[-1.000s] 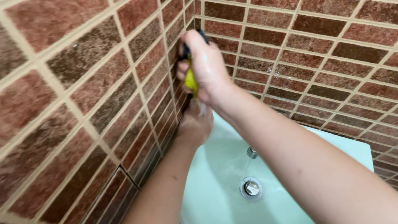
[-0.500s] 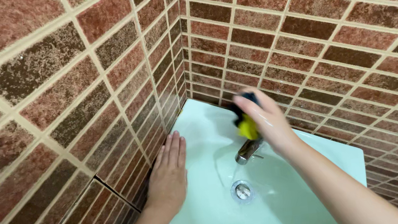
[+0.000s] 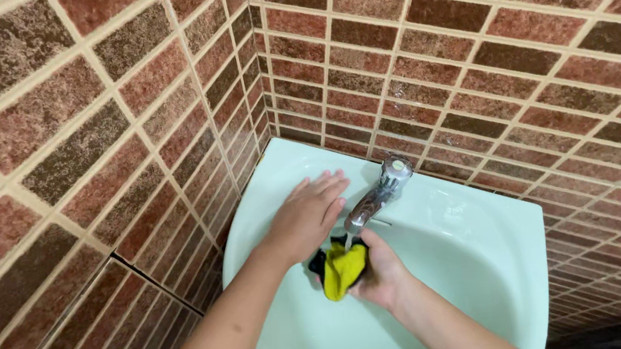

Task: The person washes a sponge under a running faucet and uses it to wipe the tiled wall and the sink basin.

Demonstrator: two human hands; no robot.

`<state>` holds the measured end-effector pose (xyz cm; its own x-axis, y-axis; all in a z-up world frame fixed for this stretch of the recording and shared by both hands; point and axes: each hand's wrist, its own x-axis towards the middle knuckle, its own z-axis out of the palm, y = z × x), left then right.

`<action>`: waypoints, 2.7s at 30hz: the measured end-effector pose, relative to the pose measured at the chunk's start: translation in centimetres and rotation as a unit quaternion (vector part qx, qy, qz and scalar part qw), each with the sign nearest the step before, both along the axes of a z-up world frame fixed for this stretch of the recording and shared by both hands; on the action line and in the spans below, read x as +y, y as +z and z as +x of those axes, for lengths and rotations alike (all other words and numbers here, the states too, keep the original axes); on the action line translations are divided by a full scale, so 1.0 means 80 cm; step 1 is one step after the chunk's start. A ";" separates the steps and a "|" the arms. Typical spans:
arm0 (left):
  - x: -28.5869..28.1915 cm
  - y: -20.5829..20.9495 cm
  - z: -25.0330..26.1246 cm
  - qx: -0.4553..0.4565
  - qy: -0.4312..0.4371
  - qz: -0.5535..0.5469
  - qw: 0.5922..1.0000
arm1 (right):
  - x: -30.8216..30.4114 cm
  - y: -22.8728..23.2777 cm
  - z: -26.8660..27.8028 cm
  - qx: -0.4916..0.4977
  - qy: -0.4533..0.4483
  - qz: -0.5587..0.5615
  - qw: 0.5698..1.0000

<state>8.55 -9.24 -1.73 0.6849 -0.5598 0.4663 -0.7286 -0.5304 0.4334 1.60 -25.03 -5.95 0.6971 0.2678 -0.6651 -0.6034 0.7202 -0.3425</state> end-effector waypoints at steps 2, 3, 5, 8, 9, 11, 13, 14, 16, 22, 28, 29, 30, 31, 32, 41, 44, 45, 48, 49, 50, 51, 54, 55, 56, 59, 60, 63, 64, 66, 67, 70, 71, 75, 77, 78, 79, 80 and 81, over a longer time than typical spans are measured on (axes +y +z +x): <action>0.004 0.009 -0.005 0.083 -0.041 -0.079 0.993 | 0.015 0.005 -0.001 -0.028 -0.027 0.060 0.997; 0.008 0.014 -0.010 0.108 -0.011 -0.111 0.988 | 0.020 0.009 -0.002 -0.034 -0.024 0.056 0.998; 0.018 0.019 -0.020 0.158 0.049 -0.174 0.971 | 0.026 0.015 -0.006 -0.046 -0.018 0.049 0.998; 0.021 0.003 -0.033 0.188 0.125 -0.237 0.945 | 0.025 0.019 -0.005 -0.023 -0.053 0.060 0.997; 0.020 -0.009 -0.036 0.219 0.124 -0.275 0.928 | 0.024 0.018 -0.004 -0.036 -0.055 0.060 0.996; 0.010 -0.035 -0.037 0.278 0.119 -0.350 0.886 | 0.021 0.015 -0.003 -0.063 -0.060 0.058 0.995; 0.004 -0.058 -0.034 0.415 0.129 -0.418 0.798 | 0.018 0.010 -0.003 -0.056 -0.072 0.059 0.994; 0.001 -0.067 -0.033 0.479 0.134 -0.448 0.743 | 0.016 0.006 -0.003 -0.052 -0.078 0.059 0.994; -0.010 -0.078 -0.035 0.599 0.154 -0.497 0.609 | 0.015 -0.002 0.000 -0.082 -0.103 0.063 0.989; -0.061 -0.120 -0.025 0.641 0.110 -0.626 0.430 | 0.036 -0.034 0.006 -0.214 -0.157 -0.076 0.961; -0.093 -0.193 -0.003 0.619 0.115 -0.630 0.454 | 0.041 -0.035 0.017 -0.215 -0.163 -0.273 0.923; -0.097 -0.192 -0.004 0.636 0.139 -0.618 0.441 | 0.037 -0.032 0.019 -0.199 -0.151 -0.298 0.922; -0.101 -0.188 -0.005 0.641 0.116 -0.623 0.433 | 0.034 -0.028 0.022 -0.192 -0.138 -0.349 0.907; -0.103 -0.182 -0.006 0.645 0.095 -0.629 0.424 | 0.031 -0.026 0.024 -0.184 -0.123 -0.399 0.890; -0.103 -0.176 -0.008 0.648 0.074 -0.634 0.415 | 0.030 -0.025 0.023 -0.175 -0.108 -0.448 0.870; -0.103 -0.136 0.004 0.751 0.018 -0.470 0.464 | -0.039 0.036 -0.024 -0.237 0.011 -0.377 0.895; -0.102 -0.124 0.016 0.774 0.067 -0.460 0.430 | -0.081 0.107 -0.030 -0.318 -0.002 -0.418 0.851; -0.101 -0.122 0.017 0.772 0.046 -0.449 0.447 | -0.088 0.134 -0.025 -0.341 -0.016 -0.415 0.844; -0.098 -0.126 0.012 0.760 -0.010 -0.403 0.509 | -0.092 0.206 -0.003 -0.382 -0.030 -0.370 0.847; -0.096 -0.128 0.011 0.753 -0.025 -0.382 0.536 | -0.089 0.223 0.006 -0.369 -0.049 -0.363 0.854; -0.094 -0.129 0.012 0.744 -0.039 -0.361 0.561 | -0.085 0.239 0.019 -0.376 -0.063 -0.346 0.858; -0.093 -0.132 0.012 0.742 -0.038 -0.359 0.564 | -0.081 0.251 0.030 -0.380 -0.076 -0.328 0.862; -0.086 -0.132 0.010 0.741 -0.041 -0.375 0.556 | -0.067 0.269 0.055 -0.438 -0.105 -0.326 0.831; -0.084 -0.127 0.006 0.743 -0.047 -0.392 0.540 | -0.062 0.273 0.061 -0.466 -0.113 -0.333 0.812; -0.082 -0.117 0.003 0.745 -0.054 -0.410 0.523 | -0.057 0.276 0.065 -0.459 -0.114 -0.338 0.814; -0.077 -0.067 -0.013 0.716 0.063 -0.415 0.558 | -0.046 0.281 0.068 -0.439 -0.111 -0.355 0.818; -0.076 -0.051 -0.022 0.716 0.054 -0.427 0.549 | -0.044 0.281 0.066 -0.433 -0.107 -0.365 0.817; -0.074 -0.025 -0.035 0.717 0.036 -0.470 0.514 | -0.043 0.275 0.061 -0.424 -0.100 -0.380 0.816; -0.074 -0.028 -0.036 0.716 0.035 -0.487 0.498 | -0.046 0.271 0.059 -0.421 -0.099 -0.383 0.816; -0.076 -0.047 -0.028 0.724 -0.004 -0.493 0.483 | -0.060 0.261 0.052 -0.453 -0.081 -0.389 0.798; -0.078 -0.058 -0.021 0.731 -0.042 -0.482 0.481 | -0.070 0.255 0.046 -0.468 -0.071 -0.391 0.789; -0.081 -0.091 -0.018 0.717 -0.066 -0.451 0.528 | -0.101 0.230 0.017 -0.442 -0.041 -0.374 0.814; -0.081 -0.097 -0.018 0.705 -0.059 -0.440 0.553 | -0.107 0.217 0.005 -0.442 -0.034 -0.358 0.822; -0.090 -0.094 -0.017 0.738 -0.011 -0.506 0.446 | -0.111 0.139 -0.050 -0.276 -0.003 -0.369 0.887; -0.084 -0.093 -0.019 0.727 0.069 -0.533 0.428 | -0.111 0.097 -0.067 -0.245 -0.003 -0.353 0.903; -0.085 -0.098 -0.016 0.724 0.063 -0.557 0.403 | -0.111 0.078 -0.077 -0.229 -0.004 -0.345 0.910; -0.088 -0.106 -0.010 0.720 0.056 -0.579 0.378 | -0.113 0.063 -0.083 -0.214 -0.006 -0.337 0.917; -0.089 -0.118 -0.004 0.715 0.048 -0.601 0.353 | -0.115 0.051 -0.087 -0.200 -0.006 -0.317 0.927; -0.088 -0.131 0.004 0.712 0.054 -0.607 0.350 | -0.119 0.043 -0.089 -0.188 -0.008 -0.297 0.936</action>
